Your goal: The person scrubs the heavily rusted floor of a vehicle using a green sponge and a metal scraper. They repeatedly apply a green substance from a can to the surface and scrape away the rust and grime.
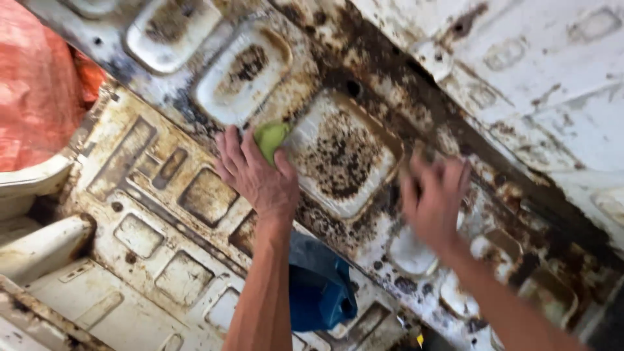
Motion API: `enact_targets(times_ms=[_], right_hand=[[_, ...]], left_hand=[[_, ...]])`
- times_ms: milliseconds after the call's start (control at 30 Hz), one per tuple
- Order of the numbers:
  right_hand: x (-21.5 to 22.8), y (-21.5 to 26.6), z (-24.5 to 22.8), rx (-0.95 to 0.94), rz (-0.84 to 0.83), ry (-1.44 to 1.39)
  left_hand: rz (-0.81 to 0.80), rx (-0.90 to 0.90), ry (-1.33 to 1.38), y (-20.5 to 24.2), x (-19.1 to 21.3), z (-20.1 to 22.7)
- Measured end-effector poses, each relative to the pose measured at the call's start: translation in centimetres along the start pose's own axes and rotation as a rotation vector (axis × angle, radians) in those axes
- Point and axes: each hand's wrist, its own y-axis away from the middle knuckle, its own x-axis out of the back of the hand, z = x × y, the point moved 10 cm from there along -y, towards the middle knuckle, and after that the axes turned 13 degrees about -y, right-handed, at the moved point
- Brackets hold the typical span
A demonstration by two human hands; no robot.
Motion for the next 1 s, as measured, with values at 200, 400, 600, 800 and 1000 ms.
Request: enact_targets(times_ms=[200,400,600,800,1000], right_hand=[[-8.1,-1.2,-6.9,0.083,-0.213,-0.228],[-9.9,-3.0,-7.9,0.228,-0.127,-0.187],[-10.1,-1.0,-7.9,0.205,-0.244,-0.165],[-8.6,-1.5,-11.2,0.340,-0.360,-0.155],[-11.1,-0.8,-8.0,0.231,-0.359,-0.143]], left_hand=[[0.036,0.135,0.166,0.7,-0.9,-1.7],[-0.040,0.115,-0.010,0.2,-1.1,-0.9],[0.022,0.153,0.048,0.2,0.1,-1.3],[-0.036,0.147,0.045,-0.1,1.0,-1.4],[-0.083,0.195,0.121,0.5,0.4,-1.5]])
